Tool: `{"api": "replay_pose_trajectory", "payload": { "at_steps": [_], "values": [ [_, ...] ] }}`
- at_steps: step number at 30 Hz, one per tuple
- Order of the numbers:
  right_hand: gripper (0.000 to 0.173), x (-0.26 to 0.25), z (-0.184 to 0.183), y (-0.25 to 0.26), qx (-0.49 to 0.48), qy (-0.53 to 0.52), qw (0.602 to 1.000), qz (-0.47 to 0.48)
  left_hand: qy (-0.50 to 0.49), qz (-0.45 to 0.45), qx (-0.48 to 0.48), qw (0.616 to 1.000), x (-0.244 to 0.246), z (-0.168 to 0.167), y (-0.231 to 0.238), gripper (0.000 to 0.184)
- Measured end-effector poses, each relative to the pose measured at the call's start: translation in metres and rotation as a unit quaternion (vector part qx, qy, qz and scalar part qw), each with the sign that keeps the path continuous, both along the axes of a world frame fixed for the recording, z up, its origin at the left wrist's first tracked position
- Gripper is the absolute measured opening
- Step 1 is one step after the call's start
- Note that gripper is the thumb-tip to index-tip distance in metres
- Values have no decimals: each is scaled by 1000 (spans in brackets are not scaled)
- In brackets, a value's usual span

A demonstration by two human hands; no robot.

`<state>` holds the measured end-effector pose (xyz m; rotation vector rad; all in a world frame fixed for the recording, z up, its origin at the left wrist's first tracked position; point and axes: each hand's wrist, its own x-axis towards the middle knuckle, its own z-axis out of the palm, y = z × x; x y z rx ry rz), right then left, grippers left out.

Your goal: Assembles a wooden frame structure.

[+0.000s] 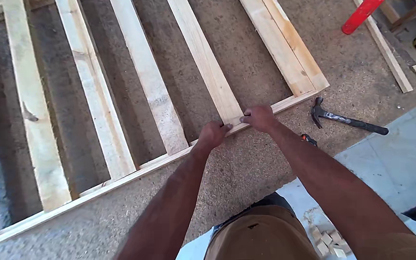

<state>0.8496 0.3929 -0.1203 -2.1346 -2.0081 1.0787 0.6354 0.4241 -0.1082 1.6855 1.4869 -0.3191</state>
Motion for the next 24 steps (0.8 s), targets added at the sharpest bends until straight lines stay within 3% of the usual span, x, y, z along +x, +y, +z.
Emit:
{"api": "replay_pose_trajectory", "payload": {
  "at_steps": [17,24],
  "values": [
    [38,2,2,2,3,23,999,-27,20,-20,6,1000,8,5,-1,52],
    [39,5,4,0,4,28,999,-25,50,-43,49,997,11,0,-7,53]
  ]
}}
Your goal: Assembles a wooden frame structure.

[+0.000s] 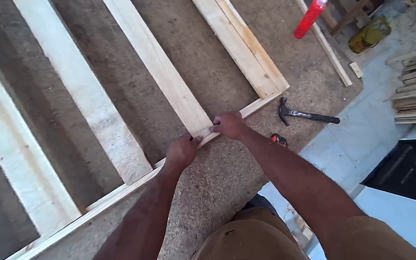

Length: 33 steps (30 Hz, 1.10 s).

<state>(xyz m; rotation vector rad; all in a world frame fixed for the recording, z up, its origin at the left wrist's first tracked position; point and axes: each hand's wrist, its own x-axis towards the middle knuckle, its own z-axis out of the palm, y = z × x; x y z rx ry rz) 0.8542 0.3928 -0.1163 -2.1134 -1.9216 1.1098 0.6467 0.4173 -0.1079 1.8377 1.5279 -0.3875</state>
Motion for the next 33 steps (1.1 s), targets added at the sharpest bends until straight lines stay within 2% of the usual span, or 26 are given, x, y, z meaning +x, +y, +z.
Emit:
{"api": "replay_pose_trajectory", "payload": {
  "at_steps": [6,9,11,13,16,18,24,28,31,33],
  "values": [
    [40,-4,-5,-5,28,17,999,-27,-8,2,12,1000,0,1,-3,54],
    [45,9,-3,-16,144,112,973,-142,-19,1,18,1000,-3,1,-4,53],
    [54,38,-3,-26,209,42,953,-216,-15,6,29,999,-2,2,-7,52],
    [65,82,-12,-37,202,-88,943,-249,1,12,44,999,-2,1,-10,51],
    [73,137,-26,-54,137,-227,950,-167,7,12,96,995,-2,-5,-18,48],
    [72,150,-26,-64,136,-248,953,-111,-17,16,134,991,-6,-10,-23,48],
    [67,164,-16,-71,95,-246,964,-27,-38,51,158,985,-6,-15,-26,64],
    [65,169,-2,-62,55,-210,976,-10,-40,69,187,979,-10,-20,-27,65],
    [62,182,11,-55,38,-164,986,-2,-63,154,250,954,2,-20,-28,64],
    [64,187,9,-66,71,-143,987,12,-73,182,321,927,26,-10,-39,58]
  ]
}}
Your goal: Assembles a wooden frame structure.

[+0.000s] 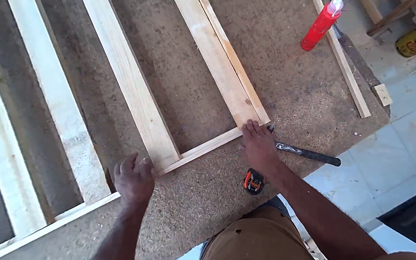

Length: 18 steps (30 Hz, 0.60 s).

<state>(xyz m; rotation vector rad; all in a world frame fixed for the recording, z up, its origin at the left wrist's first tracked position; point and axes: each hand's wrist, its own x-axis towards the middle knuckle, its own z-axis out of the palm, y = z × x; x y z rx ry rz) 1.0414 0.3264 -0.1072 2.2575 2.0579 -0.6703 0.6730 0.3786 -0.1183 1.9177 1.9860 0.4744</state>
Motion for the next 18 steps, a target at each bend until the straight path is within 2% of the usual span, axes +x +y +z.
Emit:
{"api": "replay_pose_trajectory", "payload": {
  "at_steps": [2,3,5,6,7,9,12,14,18],
  "values": [
    [68,9,-8,-13,47,24,999,6,-12,-72,80,994,47,11,-2,53],
    [69,14,-11,-21,52,31,998,13,-21,-126,80,989,76,16,-5,48],
    [65,20,-13,-31,58,44,997,17,-23,-200,-29,979,140,19,-4,43],
    [58,22,-11,-33,67,58,996,-1,-14,-212,-103,972,172,18,3,47],
    [49,22,-6,-35,78,82,993,-40,1,-218,-166,962,199,15,12,53],
    [36,23,8,-34,87,137,971,-177,50,-212,-249,943,237,7,30,60],
    [57,37,9,-11,24,231,899,-370,54,-182,-350,918,255,4,48,63],
    [69,43,-3,13,15,271,871,-409,36,-169,-369,913,256,3,53,61],
    [46,44,-18,37,8,284,862,-420,16,-145,-397,906,263,5,60,54]
  ]
}}
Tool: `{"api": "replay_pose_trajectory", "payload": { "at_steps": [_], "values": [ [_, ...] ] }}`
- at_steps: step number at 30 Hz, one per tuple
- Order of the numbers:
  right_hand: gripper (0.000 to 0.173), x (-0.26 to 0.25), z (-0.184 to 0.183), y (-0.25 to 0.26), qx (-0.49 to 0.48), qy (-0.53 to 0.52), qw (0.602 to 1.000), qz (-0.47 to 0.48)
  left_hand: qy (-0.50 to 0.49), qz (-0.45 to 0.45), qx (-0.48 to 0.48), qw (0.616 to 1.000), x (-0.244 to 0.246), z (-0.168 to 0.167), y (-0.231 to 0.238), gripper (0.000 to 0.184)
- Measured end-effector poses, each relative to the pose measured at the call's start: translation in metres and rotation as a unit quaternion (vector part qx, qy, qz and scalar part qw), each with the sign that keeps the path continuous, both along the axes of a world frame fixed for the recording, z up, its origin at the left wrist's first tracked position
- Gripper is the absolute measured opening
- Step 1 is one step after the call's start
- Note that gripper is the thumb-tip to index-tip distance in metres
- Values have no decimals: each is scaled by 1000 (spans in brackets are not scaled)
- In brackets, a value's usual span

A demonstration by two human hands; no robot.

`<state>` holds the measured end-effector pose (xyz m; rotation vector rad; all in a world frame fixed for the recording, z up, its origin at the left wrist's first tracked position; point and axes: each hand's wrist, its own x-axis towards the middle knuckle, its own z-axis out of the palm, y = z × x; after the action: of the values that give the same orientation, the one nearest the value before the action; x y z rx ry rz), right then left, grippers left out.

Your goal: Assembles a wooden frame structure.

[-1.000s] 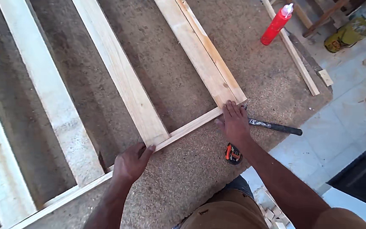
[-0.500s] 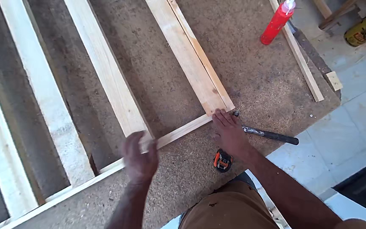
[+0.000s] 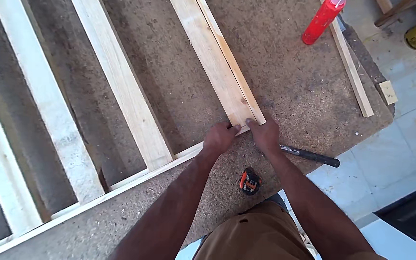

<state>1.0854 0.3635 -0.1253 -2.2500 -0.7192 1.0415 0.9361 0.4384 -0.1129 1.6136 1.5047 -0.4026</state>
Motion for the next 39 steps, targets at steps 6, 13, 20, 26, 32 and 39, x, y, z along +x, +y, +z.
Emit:
{"api": "replay_pose_trajectory", "payload": {
  "at_steps": [6,13,20,26,32,39],
  "values": [
    [43,14,-5,4,3,21,999,27,14,13,-15,1000,8,5,1,49],
    [42,12,-10,5,26,47,999,7,25,-5,-33,999,10,5,5,49],
    [45,12,-10,6,29,53,998,-3,29,-11,5,1000,12,3,-2,51],
    [46,12,-1,7,19,41,999,-1,17,-6,24,1000,8,-4,-3,54],
    [51,16,6,-4,31,37,999,20,-9,-29,59,998,4,-5,-11,58],
    [51,18,15,-180,107,9,991,80,-96,-52,77,991,-15,-17,-10,40]
  ]
}}
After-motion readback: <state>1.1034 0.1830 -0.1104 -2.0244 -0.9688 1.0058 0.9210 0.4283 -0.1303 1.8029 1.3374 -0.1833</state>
